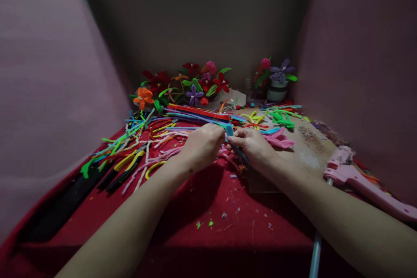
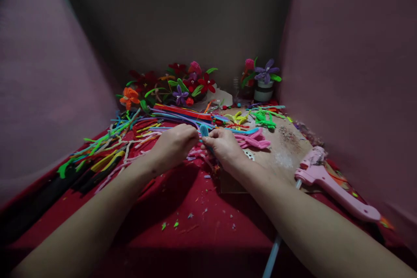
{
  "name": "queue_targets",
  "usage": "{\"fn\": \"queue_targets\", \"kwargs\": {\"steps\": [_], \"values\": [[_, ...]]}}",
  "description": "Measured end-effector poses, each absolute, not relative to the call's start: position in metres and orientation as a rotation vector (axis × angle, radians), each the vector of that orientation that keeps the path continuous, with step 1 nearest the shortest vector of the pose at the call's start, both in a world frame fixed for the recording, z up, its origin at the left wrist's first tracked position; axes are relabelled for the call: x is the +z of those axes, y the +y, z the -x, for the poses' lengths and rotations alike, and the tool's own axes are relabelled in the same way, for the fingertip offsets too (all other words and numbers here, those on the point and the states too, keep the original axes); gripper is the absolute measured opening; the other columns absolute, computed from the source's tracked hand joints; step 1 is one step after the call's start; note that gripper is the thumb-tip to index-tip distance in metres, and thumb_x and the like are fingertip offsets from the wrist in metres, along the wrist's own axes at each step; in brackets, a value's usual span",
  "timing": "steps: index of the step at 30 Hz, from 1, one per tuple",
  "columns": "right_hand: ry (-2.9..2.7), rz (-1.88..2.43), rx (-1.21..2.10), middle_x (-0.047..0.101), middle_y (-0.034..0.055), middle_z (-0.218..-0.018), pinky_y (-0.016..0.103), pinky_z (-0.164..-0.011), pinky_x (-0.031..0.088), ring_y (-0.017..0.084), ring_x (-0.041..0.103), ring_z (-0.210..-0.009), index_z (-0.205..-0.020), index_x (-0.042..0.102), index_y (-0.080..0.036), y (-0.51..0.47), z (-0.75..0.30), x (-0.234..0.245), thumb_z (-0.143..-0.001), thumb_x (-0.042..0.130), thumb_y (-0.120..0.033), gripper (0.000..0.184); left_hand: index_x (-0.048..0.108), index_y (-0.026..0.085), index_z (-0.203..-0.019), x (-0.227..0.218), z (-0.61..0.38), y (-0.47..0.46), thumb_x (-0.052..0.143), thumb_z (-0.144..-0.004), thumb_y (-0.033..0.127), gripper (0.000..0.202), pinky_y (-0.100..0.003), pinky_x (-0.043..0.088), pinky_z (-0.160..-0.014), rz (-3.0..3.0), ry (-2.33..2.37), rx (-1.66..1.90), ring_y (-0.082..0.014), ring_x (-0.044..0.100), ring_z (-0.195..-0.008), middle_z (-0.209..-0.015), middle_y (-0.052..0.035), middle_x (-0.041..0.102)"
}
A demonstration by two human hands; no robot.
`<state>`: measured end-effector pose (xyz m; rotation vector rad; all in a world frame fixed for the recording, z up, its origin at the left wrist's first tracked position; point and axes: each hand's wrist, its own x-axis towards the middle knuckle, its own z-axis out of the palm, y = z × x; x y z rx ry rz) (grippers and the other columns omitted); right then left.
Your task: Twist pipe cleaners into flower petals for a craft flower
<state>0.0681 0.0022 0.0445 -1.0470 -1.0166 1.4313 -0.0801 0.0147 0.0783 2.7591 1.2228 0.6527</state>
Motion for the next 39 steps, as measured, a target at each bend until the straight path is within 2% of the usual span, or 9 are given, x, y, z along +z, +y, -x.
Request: {"fn": "queue_targets", "kwargs": {"steps": [2, 4, 8, 10, 13, 18, 24, 31, 39], "values": [[-1.007, 1.058, 1.406, 0.058, -0.001, -0.046, 0.021, -0.039, 0.032, 0.008, 0.045, -0.037, -0.054, 0.046, -0.017, 0.003, -0.068, 0.043, -0.059, 0.07, -0.023, 0.025, 0.058, 0.013, -0.075, 0.077, 0.077, 0.011, 0.043, -0.08, 0.012, 0.016, -0.03, 0.039, -0.07, -2.966, 1.192, 0.681, -0.0185, 0.049, -0.08, -0.081, -0.0084, 0.059], [-0.963, 1.016, 1.424, 0.057, -0.0014, -0.046, 0.022, -0.042, 0.033, 0.009, 0.047, -0.04, -0.053, 0.048, -0.016, 0.004, -0.068, 0.043, -0.057, 0.072, -0.023, 0.025, 0.056, 0.014, -0.073, 0.078, 0.077, 0.012, 0.044, -0.08, 0.013, 0.015, -0.03, 0.04, -0.07, -2.895, 1.161, 0.78, -0.0177, 0.049, -0.079, -0.079, -0.0073, 0.058], [-0.793, 0.81, 1.536, 0.058, -0.0021, -0.053, 0.022, -0.05, 0.039, 0.009, 0.052, -0.05, -0.059, 0.056, -0.015, 0.006, -0.07, 0.047, -0.054, 0.072, -0.015, 0.017, 0.054, 0.015, -0.079, 0.083, 0.082, 0.02, 0.053, -0.079, 0.024, 0.01, -0.023, 0.039, -0.056, -2.11, 1.061, 1.011, -0.0101, 0.047, -0.059, -0.069, 0.0001, 0.053], [-0.735, 0.75, 1.561, 0.057, -0.0028, -0.053, 0.022, -0.05, 0.038, 0.008, 0.05, -0.05, -0.058, 0.056, -0.015, 0.007, -0.07, 0.049, -0.054, 0.07, -0.013, 0.015, 0.053, 0.015, -0.086, 0.083, 0.083, 0.024, 0.059, -0.076, 0.03, 0.019, -0.021, 0.037, -0.049, -1.772, 0.96, 1.004, -0.0073, 0.045, -0.052, -0.068, 0.002, 0.053], [-0.771, 0.717, 1.528, 0.052, -0.0037, -0.049, 0.021, -0.045, 0.034, 0.007, 0.044, -0.045, -0.054, 0.053, -0.014, 0.008, -0.071, 0.048, -0.058, 0.068, -0.017, 0.016, 0.054, 0.013, -0.082, 0.079, 0.081, 0.024, 0.065, -0.071, 0.03, 0.023, -0.019, 0.032, -0.042, -1.548, 0.886, 0.903, -0.0042, 0.041, -0.044, -0.066, 0.0029, 0.053], [-0.797, 0.76, 1.474, 0.051, -0.004, -0.049, 0.02, -0.044, 0.032, 0.007, 0.044, -0.045, -0.056, 0.054, -0.014, 0.008, -0.069, 0.047, -0.056, 0.07, -0.019, 0.016, 0.054, 0.013, -0.074, 0.068, 0.073, 0.019, 0.069, -0.067, 0.031, 0.024, -0.017, 0.026, -0.038, -1.386, 0.876, 0.832, -0.0026, 0.037, -0.038, -0.054, 0.0055, 0.048], [-0.832, 0.803, 1.485, 0.055, -0.0034, -0.051, 0.02, -0.045, 0.033, 0.007, 0.047, -0.045, -0.062, 0.056, -0.015, 0.006, -0.066, 0.047, -0.053, 0.073, -0.02, 0.02, 0.048, 0.016, -0.066, 0.064, 0.072, 0.019, 0.063, -0.073, 0.034, 0.024, -0.016, 0.02, -0.032, -1.272, 0.846, 0.84, -0.0032, 0.031, -0.032, -0.043, 0.0074, 0.042], [-0.867, 0.805, 1.475, 0.053, -0.0051, -0.049, 0.021, -0.045, 0.033, 0.007, 0.045, -0.043, -0.06, 0.053, -0.016, 0.006, -0.067, 0.045, -0.056, 0.074, -0.021, 0.021, 0.044, 0.017, -0.063, 0.07, 0.071, 0.015, 0.065, -0.069, 0.029, 0.026, -0.014, 0.021, -0.03, -1.184, 0.838, 0.807, -0.0042, 0.038, -0.033, -0.045, 0.0067, 0.043], [-0.87, 0.76, 1.53, 0.057, -0.0027, -0.054, 0.021, -0.046, 0.038, 0.008, 0.049, -0.046, -0.065, 0.057, -0.016, 0.008, -0.068, 0.036, -0.06, 0.07, -0.019, 0.014, 0.048, 0.015, -0.065, 0.072, 0.075, 0.019, 0.064, -0.066, 0.022, 0.018, -0.014, 0.023, -0.029, -1.083, 0.749, 0.722, -0.0044, 0.04, -0.034, -0.046, 0.0035, 0.049]]}}
